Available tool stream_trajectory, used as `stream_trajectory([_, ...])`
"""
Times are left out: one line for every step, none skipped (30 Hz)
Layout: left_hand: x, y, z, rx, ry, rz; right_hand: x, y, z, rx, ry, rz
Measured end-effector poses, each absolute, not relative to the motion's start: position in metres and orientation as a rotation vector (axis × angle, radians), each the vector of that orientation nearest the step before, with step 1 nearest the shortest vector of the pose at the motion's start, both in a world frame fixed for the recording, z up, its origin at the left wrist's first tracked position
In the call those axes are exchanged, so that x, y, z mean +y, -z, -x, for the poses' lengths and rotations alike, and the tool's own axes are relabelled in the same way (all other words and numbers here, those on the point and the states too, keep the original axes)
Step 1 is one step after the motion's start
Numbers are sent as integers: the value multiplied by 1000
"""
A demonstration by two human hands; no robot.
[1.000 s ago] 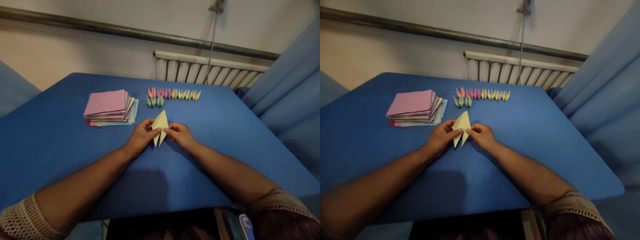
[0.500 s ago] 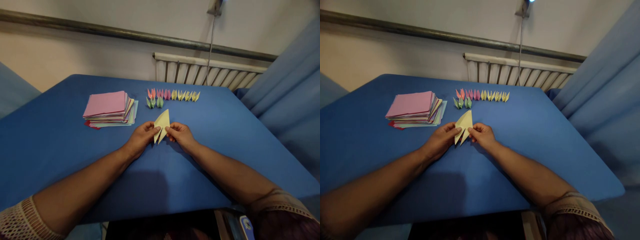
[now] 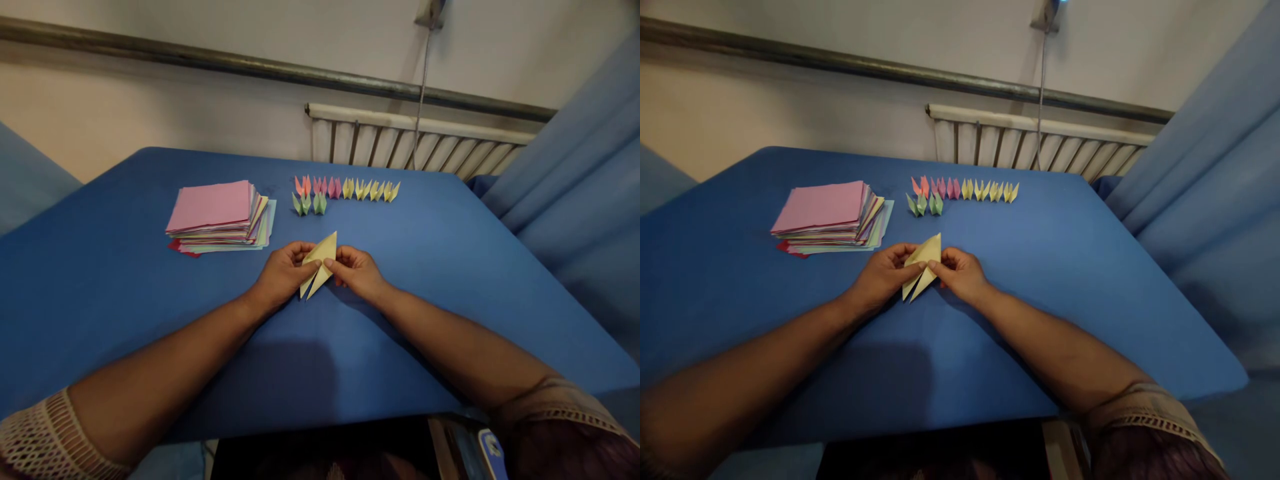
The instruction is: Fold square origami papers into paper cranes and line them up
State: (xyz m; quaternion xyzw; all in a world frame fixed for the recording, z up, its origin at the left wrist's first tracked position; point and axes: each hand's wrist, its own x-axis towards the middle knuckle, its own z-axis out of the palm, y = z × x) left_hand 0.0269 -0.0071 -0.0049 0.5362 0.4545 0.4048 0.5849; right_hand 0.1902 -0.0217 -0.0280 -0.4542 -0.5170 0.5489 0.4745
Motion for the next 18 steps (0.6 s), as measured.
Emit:
stream_trajectory([-7, 6, -27, 1056, -927, -1266, -21, 27, -190, -1251, -1329, 1102])
stream_trajectory([-7, 7, -27, 1052, -911, -1280, -21, 27, -190, -1237, -1325, 1092])
stream_trajectory([-8, 7, -27, 1050, -895, -1293, -21, 26, -190, -1226, -1330, 1082])
stream_trajectory([-8, 8, -26, 1050, -882, -1307, -21, 25, -190, -1218, -1338, 1077])
stream_trajectory([-9, 8, -26, 1050, -875, -1321, -21, 24, -190, -1213, -1348, 1077])
stream_trajectory([-9, 8, -26, 1048, -875, -1333, -21, 23, -190, -1211, -1355, 1085])
stream_trajectory([-9, 8, -26, 1044, -879, -1343, -21, 23, -191, -1209, -1360, 1097])
stream_trajectory([-10, 7, -26, 1039, -882, -1348, -21, 23, -191, -1203, -1359, 1109])
stream_trajectory([-10, 6, -26, 1033, -881, -1345, -21, 23, -192, -1190, -1352, 1118])
stream_trajectory([-11, 5, -26, 1024, -877, -1332, -21, 23, -192, -1174, -1342, 1122])
stream_trajectory([-11, 3, -26, 1009, -872, -1304, -21, 23, -193, -1154, -1333, 1121])
stream_trajectory([-11, 2, -25, 982, -865, -1262, -21, 24, -193, -1135, -1326, 1117])
stream_trajectory([-11, 1, -25, 943, -858, -1209, -21, 24, -193, -1119, -1324, 1112])
stream_trajectory([-11, 0, -25, 902, -856, -1152, -21, 25, -194, -1109, -1326, 1108])
stream_trajectory([-11, 0, -25, 869, -857, -1096, -21, 25, -194, -1103, -1332, 1106])
stream_trajectory([-10, 0, -25, 850, -857, -1050, -21, 26, -194, -1098, -1340, 1106])
stream_trajectory([-10, 0, -25, 846, -854, -1017, -21, 26, -193, -1093, -1350, 1107])
stream_trajectory([-9, 0, -25, 858, -853, -998, -21, 27, -193, -1087, -1359, 1109])
